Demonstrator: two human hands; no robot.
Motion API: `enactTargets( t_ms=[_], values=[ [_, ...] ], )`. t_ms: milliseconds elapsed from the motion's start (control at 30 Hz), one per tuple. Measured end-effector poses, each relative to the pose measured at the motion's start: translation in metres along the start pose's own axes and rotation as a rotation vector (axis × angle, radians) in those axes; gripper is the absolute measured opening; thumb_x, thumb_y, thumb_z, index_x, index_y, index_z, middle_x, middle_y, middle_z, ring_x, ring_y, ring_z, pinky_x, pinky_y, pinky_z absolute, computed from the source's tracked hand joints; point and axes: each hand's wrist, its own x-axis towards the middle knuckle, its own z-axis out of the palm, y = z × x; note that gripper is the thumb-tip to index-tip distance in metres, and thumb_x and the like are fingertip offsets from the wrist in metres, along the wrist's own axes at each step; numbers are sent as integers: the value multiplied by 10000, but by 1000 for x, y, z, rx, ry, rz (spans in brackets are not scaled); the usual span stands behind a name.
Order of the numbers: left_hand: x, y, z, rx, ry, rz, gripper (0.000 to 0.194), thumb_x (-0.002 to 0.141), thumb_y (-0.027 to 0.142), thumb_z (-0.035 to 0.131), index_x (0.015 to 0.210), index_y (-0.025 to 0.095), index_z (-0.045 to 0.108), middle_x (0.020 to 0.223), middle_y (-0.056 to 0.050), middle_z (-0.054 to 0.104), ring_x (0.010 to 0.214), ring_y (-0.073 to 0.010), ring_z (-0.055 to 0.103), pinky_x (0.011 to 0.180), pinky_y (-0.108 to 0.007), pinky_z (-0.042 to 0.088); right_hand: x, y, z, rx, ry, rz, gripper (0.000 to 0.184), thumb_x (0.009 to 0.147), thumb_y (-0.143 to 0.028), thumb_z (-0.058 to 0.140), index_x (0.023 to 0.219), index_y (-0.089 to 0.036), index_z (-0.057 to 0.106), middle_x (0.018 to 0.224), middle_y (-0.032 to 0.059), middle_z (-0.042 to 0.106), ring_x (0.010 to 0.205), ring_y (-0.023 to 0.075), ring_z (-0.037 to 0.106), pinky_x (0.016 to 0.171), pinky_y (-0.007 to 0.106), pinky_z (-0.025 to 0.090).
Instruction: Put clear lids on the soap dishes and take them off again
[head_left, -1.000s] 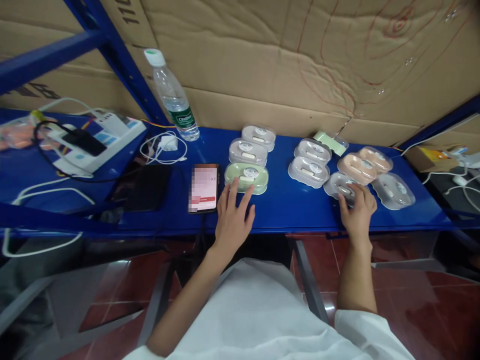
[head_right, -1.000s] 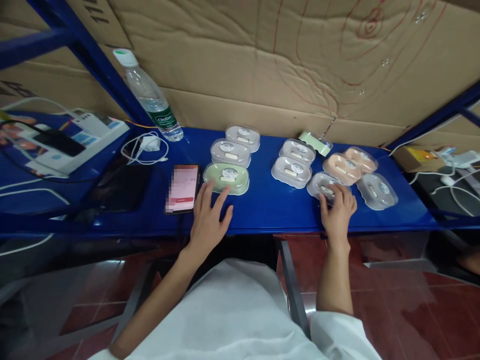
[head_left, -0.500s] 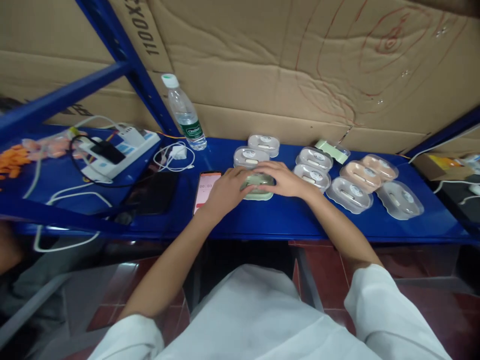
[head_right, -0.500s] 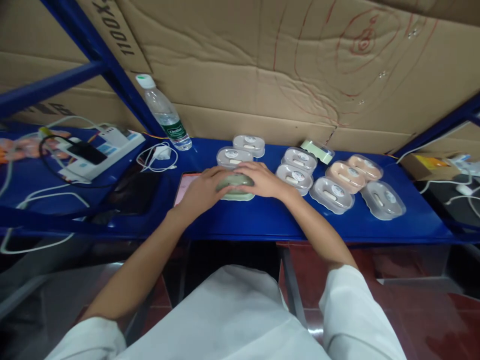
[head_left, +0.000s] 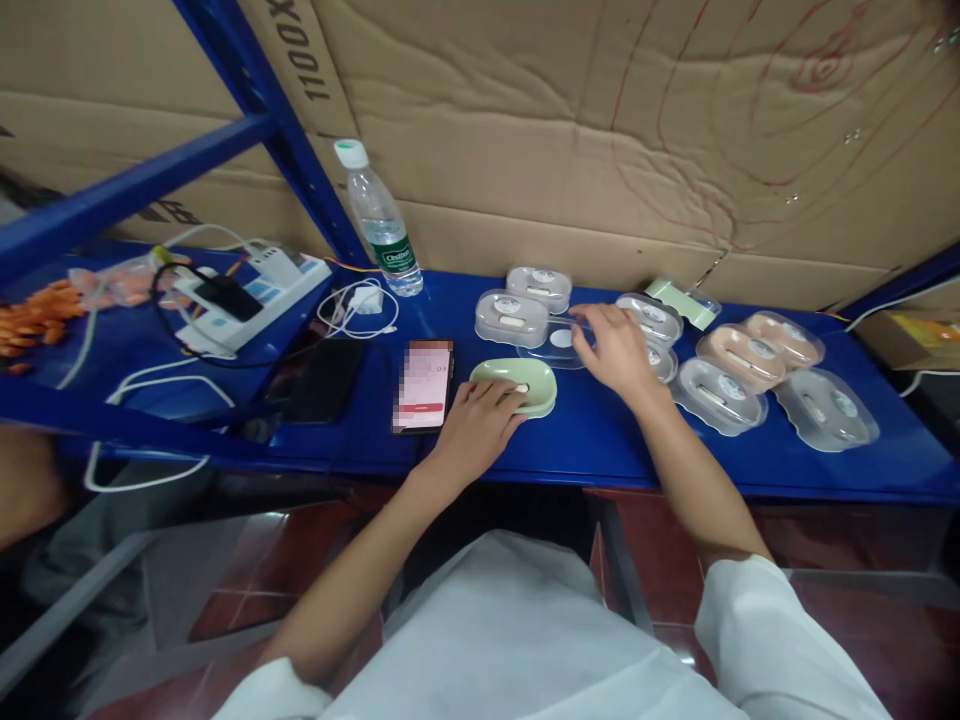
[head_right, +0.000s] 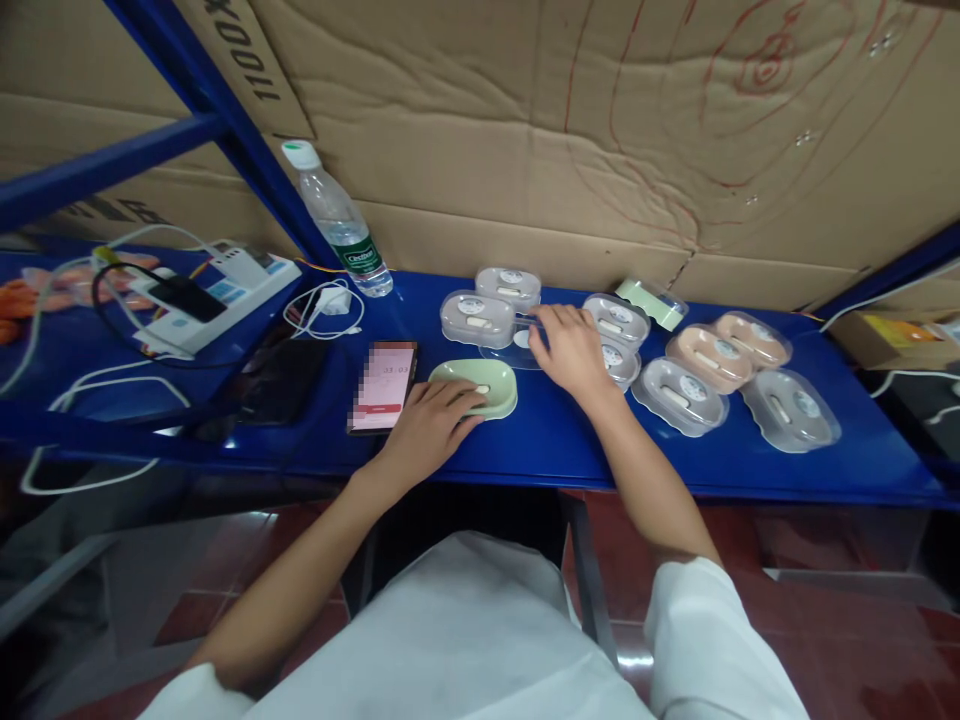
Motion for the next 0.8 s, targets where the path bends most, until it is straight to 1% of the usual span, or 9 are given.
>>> enactTargets(
  t_ms=[100,167,267,367,433,533,667,733,800],
  values=[
    [4,1,-3,-32,4,5,229,1098,276,582,1269,203,716,1280,-95,781,1205,-289,698,1037,-479,475,6,-5,0,-75,57,22,422,1101,-322,396,1365,-145,673,1348,162,723,1266,355,620,1074,501,424],
    [6,2,-4,-27,19,13,239,1108,279,562,1277,201,712,1255,-92,795,1200,-289,695,1057,-490,456,18,-12,0,-44,3,-60,436,1119,-342,378,1378,-160,677,1384,149,712,1308,341,603,1099,489,414],
    [6,2,-8,17,51,49,244,1112,269,551,1288,204,708,1276,-88,796,1219,-297,686,1110,-526,415,48,-24,5,35,-210,-165,441,1117,-392,440,1447,-190,652,1477,125,675,1403,334,566,1156,501,402],
    [3,-6,-18,68,115,47,261,1125,283,524,1299,219,707,1291,-87,796,1218,-292,689,1147,-544,385,80,-36,18,47,-440,-133,548,1056,-438,594,1553,-207,570,1602,138,576,1502,366,493,1213,557,380],
    [4,-17,-27,125,154,4,264,1127,295,514,1281,221,716,1281,-92,799,1235,-312,685,1178,-588,346,94,-42,28,46,-505,-101,579,1023,-435,648,1553,-216,570,1620,151,554,1507,383,489,1208,584,397],
    [11,-40,-44,175,143,-62,254,1112,303,537,1254,219,729,1277,-104,796,1272,-350,668,1185,-634,329,102,-41,38,49,-496,-67,542,1022,-401,646,1528,-216,591,1598,170,566,1480,396,516,1190,602,419],
    [25,-75,-64,85,20,-35,273,1091,349,561,1259,210,726,1287,-108,784,1215,-329,695,1041,-507,489,98,-26,35,64,-524,-52,565,1018,-417,662,1547,-240,571,1626,154,533,1489,376,511,1192,554,438],
    [32,-89,-70,83,26,-64,306,1102,376,524,1269,209,718,1285,-111,779,1195,-328,703,1017,-485,506,96,-19,32,68,-557,-46,624,979,-448,723,1553,-261,565,1636,141,521,1488,376,510,1188,535,445],
    [41,-101,-71,135,48,-137,330,1106,375,489,1283,207,712,1288,-123,772,1218,-344,691,1032,-494,497,95,-15,29,60,-592,-32,777,870,-455,849,1563,-267,555,1641,151,509,1480,408,511,1191,553,438]
  ],
)
